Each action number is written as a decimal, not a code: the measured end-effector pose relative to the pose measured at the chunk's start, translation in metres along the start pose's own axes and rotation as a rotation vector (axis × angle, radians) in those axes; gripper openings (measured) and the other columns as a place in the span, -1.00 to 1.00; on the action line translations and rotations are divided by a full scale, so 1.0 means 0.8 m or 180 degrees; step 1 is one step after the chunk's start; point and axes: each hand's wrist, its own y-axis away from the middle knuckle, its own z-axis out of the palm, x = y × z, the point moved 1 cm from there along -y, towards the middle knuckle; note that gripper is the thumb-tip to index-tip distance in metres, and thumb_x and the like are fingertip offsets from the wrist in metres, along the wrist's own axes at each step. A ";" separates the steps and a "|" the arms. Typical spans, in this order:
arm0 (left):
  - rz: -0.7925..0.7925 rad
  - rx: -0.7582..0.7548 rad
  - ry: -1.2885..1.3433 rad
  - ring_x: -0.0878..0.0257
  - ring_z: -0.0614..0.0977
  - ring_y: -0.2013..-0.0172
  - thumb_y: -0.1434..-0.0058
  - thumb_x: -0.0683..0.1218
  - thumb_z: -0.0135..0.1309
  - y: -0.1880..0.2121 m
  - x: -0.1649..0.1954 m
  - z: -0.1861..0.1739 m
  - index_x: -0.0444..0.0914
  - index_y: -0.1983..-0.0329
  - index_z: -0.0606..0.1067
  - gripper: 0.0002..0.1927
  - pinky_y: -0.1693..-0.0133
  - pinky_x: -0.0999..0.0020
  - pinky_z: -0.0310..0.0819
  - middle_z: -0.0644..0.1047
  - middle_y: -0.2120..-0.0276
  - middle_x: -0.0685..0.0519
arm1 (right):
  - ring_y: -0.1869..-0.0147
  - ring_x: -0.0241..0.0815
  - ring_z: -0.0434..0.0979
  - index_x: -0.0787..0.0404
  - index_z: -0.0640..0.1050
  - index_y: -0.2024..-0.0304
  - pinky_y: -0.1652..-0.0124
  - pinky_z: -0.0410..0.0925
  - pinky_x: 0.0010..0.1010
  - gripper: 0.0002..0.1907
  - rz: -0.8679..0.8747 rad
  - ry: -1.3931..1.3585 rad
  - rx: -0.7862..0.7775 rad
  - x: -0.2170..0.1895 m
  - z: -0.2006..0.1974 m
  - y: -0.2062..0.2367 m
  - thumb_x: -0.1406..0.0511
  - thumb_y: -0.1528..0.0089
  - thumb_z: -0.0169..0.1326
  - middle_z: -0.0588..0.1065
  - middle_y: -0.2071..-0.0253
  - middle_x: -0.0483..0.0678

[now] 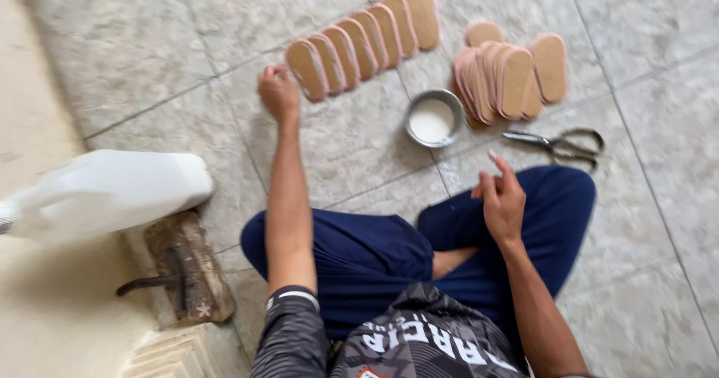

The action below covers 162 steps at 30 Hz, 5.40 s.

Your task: The person sits on a tiled floor and applies white adhesive from a small metal bowl to the edges of shoe insoles using their fingers. They handle the insoles one at a time, spreading the glue along the perimeter, then place the treated insoles into a growing stack.

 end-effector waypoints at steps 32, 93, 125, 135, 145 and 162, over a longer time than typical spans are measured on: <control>-0.0714 -0.3718 0.0958 0.21 0.65 0.59 -0.52 0.28 -0.23 0.375 0.068 -0.128 -0.38 0.43 0.71 -0.23 0.35 0.38 0.54 0.54 0.74 0.05 | 0.39 -0.42 0.30 0.36 0.40 -0.42 0.19 0.48 -0.43 -0.58 -0.0239 -0.1699 0.0348 0.045 -0.041 0.042 0.31 -0.55 -0.04 0.29 0.44 -0.20; -0.0960 -0.3193 0.3286 0.20 0.71 0.10 -0.45 -0.05 0.07 0.362 0.063 -0.095 -0.40 -0.20 0.46 -0.62 0.20 0.36 0.70 0.65 0.08 -0.10 | 0.16 0.00 0.59 0.32 0.09 -0.54 0.13 0.47 -0.27 -0.07 -0.0357 -0.0614 -0.0661 -0.041 -0.002 -0.036 0.35 -0.27 0.33 0.55 0.13 0.23; -0.1744 -0.3710 0.3821 0.31 0.62 0.31 -0.30 -0.07 0.17 0.284 0.123 -0.186 -0.39 -0.18 0.49 -0.56 0.41 0.42 0.55 0.60 0.18 -0.04 | -0.75 0.12 -0.40 0.03 0.30 -0.44 -0.58 -0.34 0.10 -0.13 -0.1214 -0.0935 -0.1589 -0.084 -0.024 0.028 -0.34 -0.38 -0.53 -0.24 -0.67 0.09; -0.1741 -0.3992 0.4052 0.31 0.66 0.17 -0.28 -0.11 0.17 0.303 0.168 -0.247 -0.43 -0.23 0.43 -0.51 0.13 0.39 0.61 0.61 0.10 -0.07 | -0.77 0.12 -0.37 0.03 0.29 -0.47 -0.59 -0.28 0.06 -0.09 -0.1549 -0.0645 -0.1663 -0.118 -0.055 0.055 -0.34 -0.39 -0.63 -0.23 -0.68 0.08; -0.1911 -0.3883 0.4332 0.29 0.66 0.12 -0.29 -0.15 0.16 0.318 0.180 -0.244 -0.45 -0.21 0.43 -0.54 0.04 0.36 0.60 0.61 0.06 -0.08 | -0.74 0.18 -0.23 0.02 0.40 -0.38 -0.56 -0.10 0.08 -0.08 -0.1734 -0.0177 -0.1310 -0.108 -0.057 0.086 -0.37 -0.36 -0.56 -0.18 -0.66 0.13; -0.1721 -0.5681 0.3906 0.21 0.64 0.04 -0.32 -0.23 0.09 0.442 0.364 -0.233 -0.45 -0.25 0.40 -0.56 0.06 0.35 0.59 0.58 -0.01 -0.09 | -0.72 0.22 -0.01 0.03 0.44 -0.34 -0.56 0.07 0.10 -0.26 -0.1139 -0.0109 0.0875 -0.061 -0.210 0.257 -0.27 -0.44 -0.37 0.00 -0.62 0.17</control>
